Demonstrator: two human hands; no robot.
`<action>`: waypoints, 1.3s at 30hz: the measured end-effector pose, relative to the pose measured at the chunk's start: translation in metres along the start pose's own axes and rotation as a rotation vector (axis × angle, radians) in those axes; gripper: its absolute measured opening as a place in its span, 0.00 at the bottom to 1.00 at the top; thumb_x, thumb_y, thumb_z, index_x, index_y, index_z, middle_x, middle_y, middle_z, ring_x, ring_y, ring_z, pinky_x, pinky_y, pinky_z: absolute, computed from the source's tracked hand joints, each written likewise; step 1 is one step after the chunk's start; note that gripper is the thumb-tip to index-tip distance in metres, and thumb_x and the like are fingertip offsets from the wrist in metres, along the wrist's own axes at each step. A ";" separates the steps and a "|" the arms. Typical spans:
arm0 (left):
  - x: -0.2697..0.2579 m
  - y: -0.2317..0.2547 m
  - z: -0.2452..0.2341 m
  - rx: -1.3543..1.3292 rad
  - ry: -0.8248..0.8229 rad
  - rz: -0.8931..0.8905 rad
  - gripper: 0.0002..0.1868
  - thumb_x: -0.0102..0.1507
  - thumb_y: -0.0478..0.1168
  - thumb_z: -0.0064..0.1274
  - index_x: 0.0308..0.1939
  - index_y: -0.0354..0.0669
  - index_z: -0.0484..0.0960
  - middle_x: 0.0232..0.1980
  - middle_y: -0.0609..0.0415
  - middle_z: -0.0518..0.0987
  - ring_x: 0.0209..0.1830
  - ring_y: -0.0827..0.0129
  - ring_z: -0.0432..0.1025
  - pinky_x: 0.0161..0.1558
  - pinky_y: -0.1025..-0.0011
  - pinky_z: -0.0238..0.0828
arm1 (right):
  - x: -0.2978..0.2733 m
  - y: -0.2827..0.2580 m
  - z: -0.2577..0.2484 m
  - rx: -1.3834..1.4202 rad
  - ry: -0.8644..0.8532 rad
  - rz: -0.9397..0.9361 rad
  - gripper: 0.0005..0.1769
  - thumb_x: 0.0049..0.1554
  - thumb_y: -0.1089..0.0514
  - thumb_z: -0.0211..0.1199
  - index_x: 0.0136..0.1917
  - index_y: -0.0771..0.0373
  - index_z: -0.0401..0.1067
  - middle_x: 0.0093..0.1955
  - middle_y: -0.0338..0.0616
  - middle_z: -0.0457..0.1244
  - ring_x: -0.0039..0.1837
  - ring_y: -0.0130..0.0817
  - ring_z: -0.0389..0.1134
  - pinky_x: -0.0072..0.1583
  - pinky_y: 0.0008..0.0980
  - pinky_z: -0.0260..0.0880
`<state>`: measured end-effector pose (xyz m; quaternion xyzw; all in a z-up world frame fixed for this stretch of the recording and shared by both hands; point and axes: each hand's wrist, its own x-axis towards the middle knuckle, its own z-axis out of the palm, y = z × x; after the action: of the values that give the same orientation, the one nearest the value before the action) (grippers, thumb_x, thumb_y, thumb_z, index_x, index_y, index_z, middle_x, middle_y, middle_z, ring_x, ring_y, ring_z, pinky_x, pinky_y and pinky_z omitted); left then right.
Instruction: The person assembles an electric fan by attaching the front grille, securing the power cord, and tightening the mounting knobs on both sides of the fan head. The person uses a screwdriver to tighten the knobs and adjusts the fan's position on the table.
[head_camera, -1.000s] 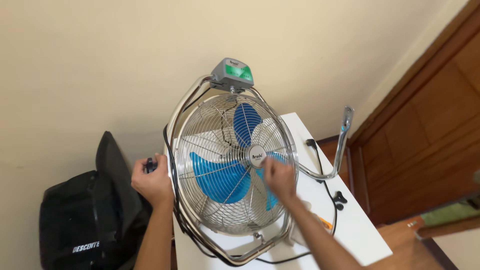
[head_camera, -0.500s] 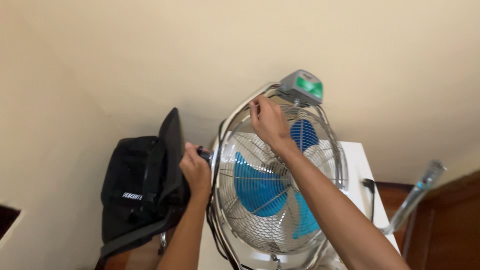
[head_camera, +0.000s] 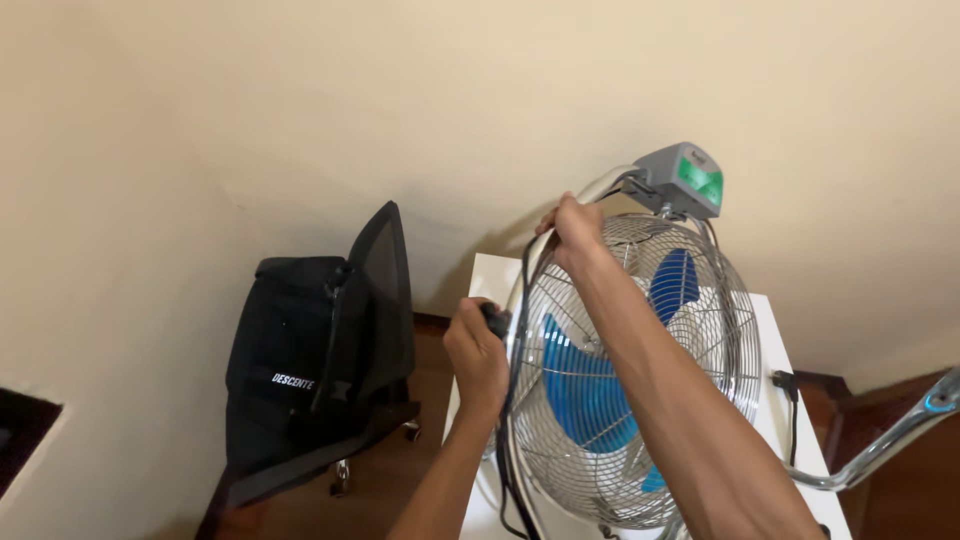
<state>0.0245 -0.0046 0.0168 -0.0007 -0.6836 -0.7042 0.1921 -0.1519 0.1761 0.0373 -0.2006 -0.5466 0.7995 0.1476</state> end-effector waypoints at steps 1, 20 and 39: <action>0.002 -0.001 -0.005 -0.015 -0.080 0.039 0.25 0.75 0.44 0.31 0.39 0.30 0.80 0.33 0.44 0.82 0.31 0.61 0.76 0.39 0.64 0.72 | -0.001 0.002 0.000 -0.010 0.056 -0.021 0.14 0.66 0.59 0.46 0.41 0.71 0.60 0.30 0.50 0.57 0.29 0.39 0.60 0.34 0.41 0.66; 0.059 -0.011 -0.080 0.012 -0.802 0.471 0.36 0.59 0.54 0.67 0.64 0.36 0.74 0.50 0.47 0.80 0.44 0.62 0.78 0.47 0.66 0.79 | -0.032 -0.019 -0.010 0.093 0.157 -0.032 0.11 0.64 0.62 0.51 0.39 0.60 0.57 0.31 0.33 0.51 0.28 0.18 0.48 0.29 0.23 0.45; 0.092 -0.020 -0.049 0.199 -0.679 1.263 0.19 0.60 0.47 0.53 0.42 0.31 0.74 0.24 0.52 0.73 0.21 0.61 0.73 0.28 0.64 0.74 | -0.044 -0.011 -0.002 0.052 0.199 -0.121 0.12 0.64 0.62 0.52 0.38 0.66 0.62 0.30 0.35 0.53 0.26 0.20 0.49 0.29 0.25 0.47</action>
<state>-0.0535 -0.0772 0.0185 -0.5967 -0.6355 -0.3541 0.3386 -0.1121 0.1619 0.0539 -0.2416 -0.5195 0.7791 0.2543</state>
